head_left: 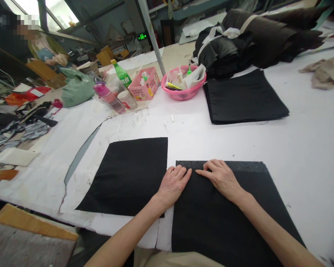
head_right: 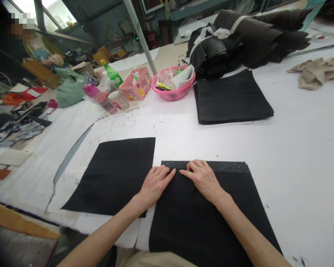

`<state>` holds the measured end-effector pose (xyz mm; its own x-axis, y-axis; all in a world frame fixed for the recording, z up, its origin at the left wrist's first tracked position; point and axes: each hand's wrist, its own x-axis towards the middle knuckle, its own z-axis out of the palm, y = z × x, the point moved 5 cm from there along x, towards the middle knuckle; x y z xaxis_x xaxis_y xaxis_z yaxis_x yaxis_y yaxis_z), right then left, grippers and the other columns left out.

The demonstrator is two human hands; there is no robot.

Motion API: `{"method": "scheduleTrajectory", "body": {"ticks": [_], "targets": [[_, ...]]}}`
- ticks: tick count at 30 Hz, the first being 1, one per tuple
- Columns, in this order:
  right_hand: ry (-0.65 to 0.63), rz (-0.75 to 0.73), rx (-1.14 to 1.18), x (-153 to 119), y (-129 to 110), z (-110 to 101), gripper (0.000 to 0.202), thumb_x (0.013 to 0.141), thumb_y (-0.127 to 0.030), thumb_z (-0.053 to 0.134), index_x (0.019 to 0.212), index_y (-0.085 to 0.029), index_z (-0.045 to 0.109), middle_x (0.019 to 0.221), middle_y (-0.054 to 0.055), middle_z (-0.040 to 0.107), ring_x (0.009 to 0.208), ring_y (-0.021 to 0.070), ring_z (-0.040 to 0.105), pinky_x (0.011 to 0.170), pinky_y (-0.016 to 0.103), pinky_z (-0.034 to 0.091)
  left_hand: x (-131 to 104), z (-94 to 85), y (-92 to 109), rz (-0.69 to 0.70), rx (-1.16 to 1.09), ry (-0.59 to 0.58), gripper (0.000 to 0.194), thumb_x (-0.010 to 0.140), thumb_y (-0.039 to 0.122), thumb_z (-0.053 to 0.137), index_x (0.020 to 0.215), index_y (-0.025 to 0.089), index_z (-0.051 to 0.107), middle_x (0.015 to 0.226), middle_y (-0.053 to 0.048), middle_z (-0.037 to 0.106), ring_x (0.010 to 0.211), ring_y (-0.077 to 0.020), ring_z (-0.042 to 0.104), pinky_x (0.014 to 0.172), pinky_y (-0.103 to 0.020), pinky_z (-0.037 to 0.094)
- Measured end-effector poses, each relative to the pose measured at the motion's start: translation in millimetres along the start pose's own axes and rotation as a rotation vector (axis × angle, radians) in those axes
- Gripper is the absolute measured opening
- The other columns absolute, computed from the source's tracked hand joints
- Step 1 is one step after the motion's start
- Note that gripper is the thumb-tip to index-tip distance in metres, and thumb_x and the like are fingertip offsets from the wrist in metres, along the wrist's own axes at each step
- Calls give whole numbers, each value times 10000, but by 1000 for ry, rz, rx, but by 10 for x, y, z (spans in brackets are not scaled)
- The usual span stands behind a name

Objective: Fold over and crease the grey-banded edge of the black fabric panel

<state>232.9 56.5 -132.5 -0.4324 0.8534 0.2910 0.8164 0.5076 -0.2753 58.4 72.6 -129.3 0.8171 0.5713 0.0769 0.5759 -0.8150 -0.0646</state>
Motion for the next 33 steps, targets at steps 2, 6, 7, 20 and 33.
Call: {"method": "scheduleTrajectory", "body": {"ticks": [2, 6, 7, 20, 33], "targets": [[-4, 5, -1, 1, 3, 4, 271, 954, -196, 538, 1176, -302, 651, 934, 44, 567, 903, 185, 474, 818, 336, 350, 26, 6, 31, 36, 8, -2, 360, 998, 144, 381, 1350, 152, 455, 1165, -106, 584, 1141, -225, 519, 956, -386, 426], [-14, 18, 1, -15, 53, -7, 273, 949, -214, 555, 1184, -322, 645, 935, 35, 563, 904, 181, 469, 821, 335, 345, 60, 5, 66, 68, 7, -36, 384, 993, 125, 377, 1374, 135, 424, 1139, -101, 589, 1081, -223, 541, 930, -372, 430], [-15, 22, 4, -28, 76, -18, 260, 951, -219, 555, 1168, -323, 653, 930, 33, 564, 899, 179, 471, 820, 332, 346, 63, -2, 68, 67, 5, -41, 390, 991, 124, 382, 1380, 132, 417, 1134, -100, 587, 1074, -223, 542, 930, -372, 428], [-17, 45, 3, -187, 208, -134, 265, 954, -188, 535, 1145, -313, 669, 930, 39, 571, 887, 173, 478, 819, 323, 358, 116, -16, 85, 56, -24, -87, 415, 989, 161, 415, 1404, 183, 398, 1110, -83, 571, 1047, -219, 534, 889, -366, 421], [-53, 35, 6, -228, 234, -166, 264, 959, -185, 521, 1163, -297, 645, 947, 42, 550, 900, 185, 469, 825, 337, 355, 230, -63, 190, 118, 4, -164, 451, 993, 141, 375, 1442, 150, 335, 1134, -87, 550, 1025, -216, 518, 874, -359, 417]]}}
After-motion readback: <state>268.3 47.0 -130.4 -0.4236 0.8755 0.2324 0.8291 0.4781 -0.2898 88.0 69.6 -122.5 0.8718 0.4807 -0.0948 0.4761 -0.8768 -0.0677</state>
